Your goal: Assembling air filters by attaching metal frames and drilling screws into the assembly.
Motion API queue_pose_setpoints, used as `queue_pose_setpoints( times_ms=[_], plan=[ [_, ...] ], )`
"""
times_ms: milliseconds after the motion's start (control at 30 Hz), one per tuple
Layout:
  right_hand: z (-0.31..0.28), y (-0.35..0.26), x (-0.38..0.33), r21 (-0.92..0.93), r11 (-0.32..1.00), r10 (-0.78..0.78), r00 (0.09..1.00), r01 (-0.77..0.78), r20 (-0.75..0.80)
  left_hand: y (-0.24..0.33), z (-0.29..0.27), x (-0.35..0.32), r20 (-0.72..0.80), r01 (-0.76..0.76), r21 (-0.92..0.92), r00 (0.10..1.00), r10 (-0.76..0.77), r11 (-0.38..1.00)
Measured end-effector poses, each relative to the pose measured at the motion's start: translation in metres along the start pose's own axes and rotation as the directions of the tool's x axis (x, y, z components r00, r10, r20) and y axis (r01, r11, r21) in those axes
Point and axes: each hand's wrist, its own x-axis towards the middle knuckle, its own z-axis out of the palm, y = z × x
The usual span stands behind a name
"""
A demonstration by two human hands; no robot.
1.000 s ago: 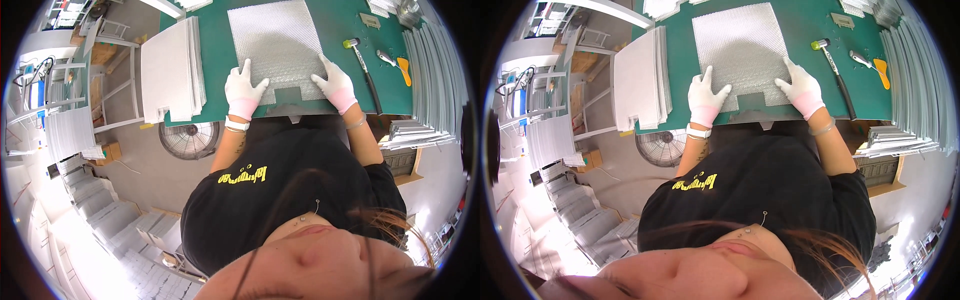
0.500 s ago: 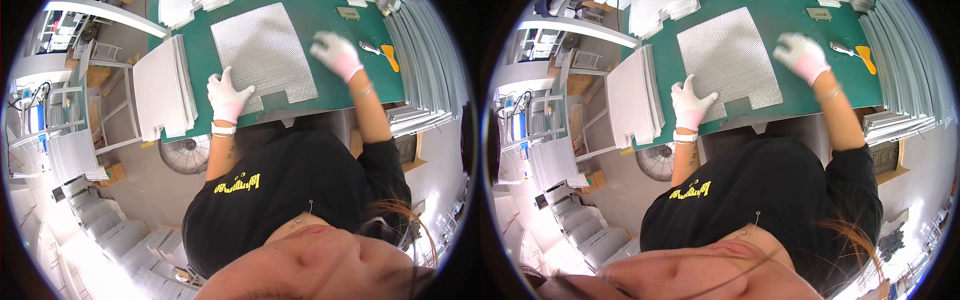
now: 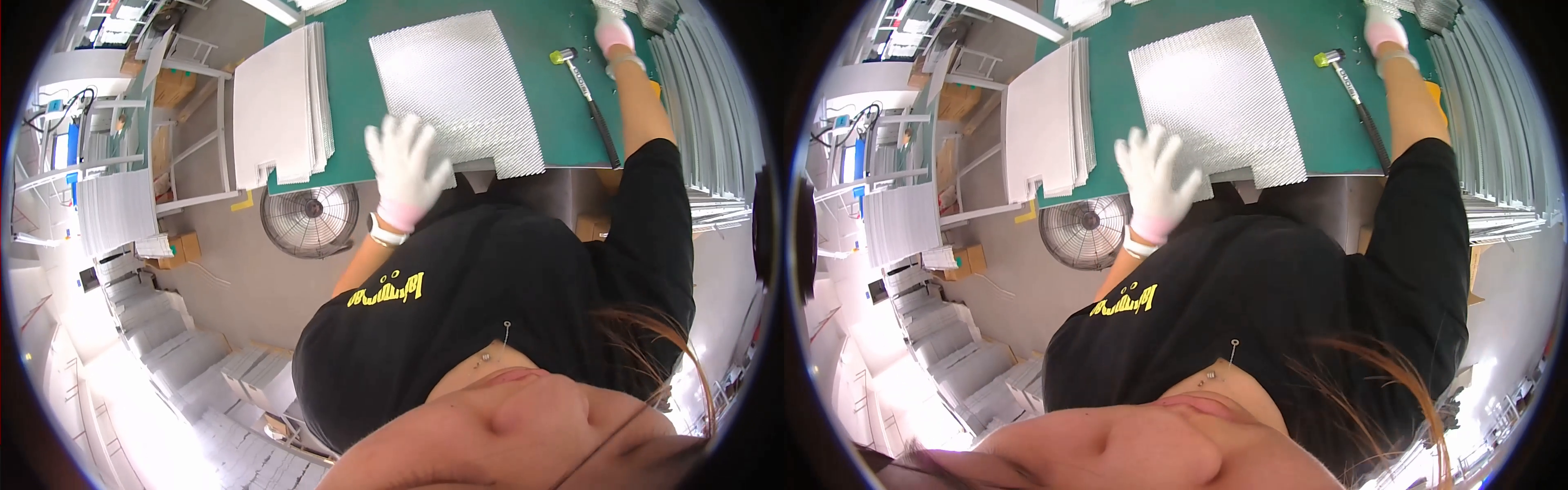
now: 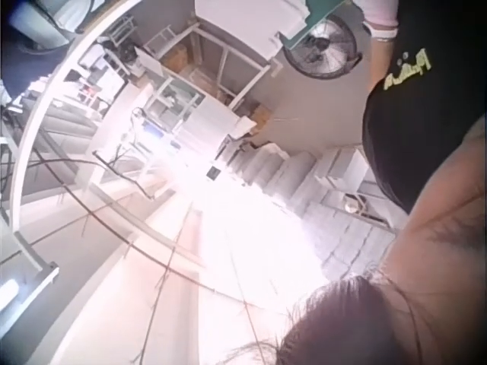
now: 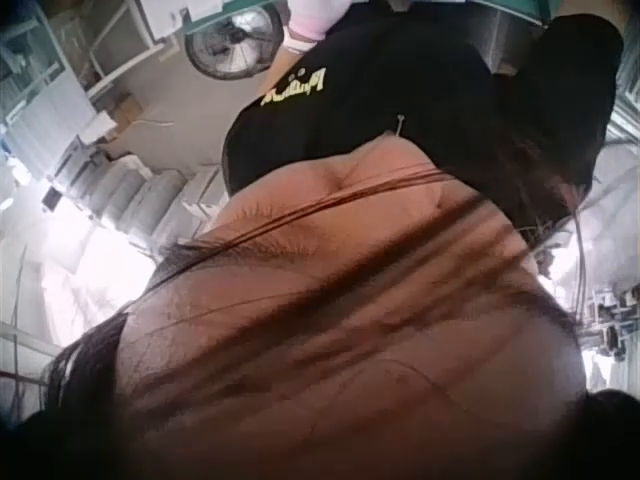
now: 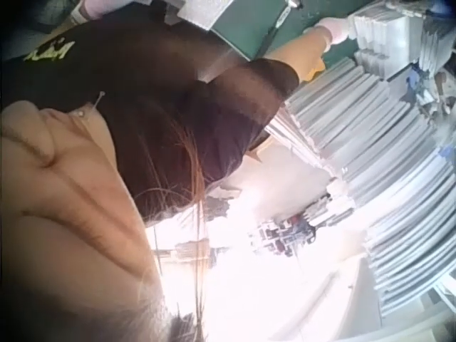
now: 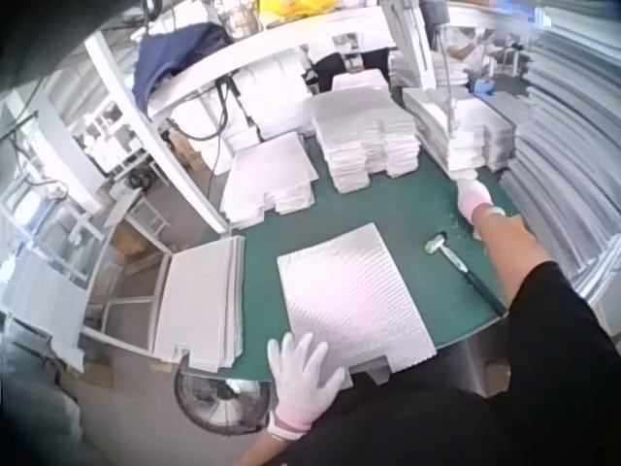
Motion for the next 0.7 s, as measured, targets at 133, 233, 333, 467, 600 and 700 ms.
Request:
queue_pose_setpoints(
  times_ms=[133, 233, 333, 467, 600, 700],
  plan=[
    [-0.072, -0.036, -0.063, 0.383, 0.847, -0.195, 0.885, 0.369, -0.423, 0.015, 0.007, -0.076, 0.649, 0.645, -0.756, 0.761, 0.002, 0.11],
    [-0.084, -0.091, -0.176, 0.81, 0.477, -0.262, 0.935, 0.341, -0.24, 0.01, 0.052, -0.126, 0.896, 0.697, -0.42, 0.418, -0.147, -0.581],
    [-0.094, -0.131, -0.35, 0.919, 0.365, -0.614, 0.78, 0.147, 0.119, 0.012, 0.072, -0.115, 0.821, 0.509, -0.527, 0.513, -0.252, -0.681],
    [0.003, -0.145, -0.442, 0.8, 0.068, -0.603, 0.614, -0.597, 0.51, 0.023, 0.075, -0.098, 0.784, 0.496, -0.621, 0.419, -0.459, -0.607],
    [0.04, -0.157, -0.437, 0.592, -0.301, -0.603, 0.63, -0.747, 0.488, 0.022, 0.08, -0.098, 0.666, 0.408, -0.736, 0.58, -0.47, -0.54],
    [0.04, -0.162, -0.428, 0.597, -0.252, -0.624, 0.599, -0.762, 0.502, 0.029, 0.078, -0.096, 0.658, 0.43, -0.751, 0.55, -0.514, -0.502]
  ],
)
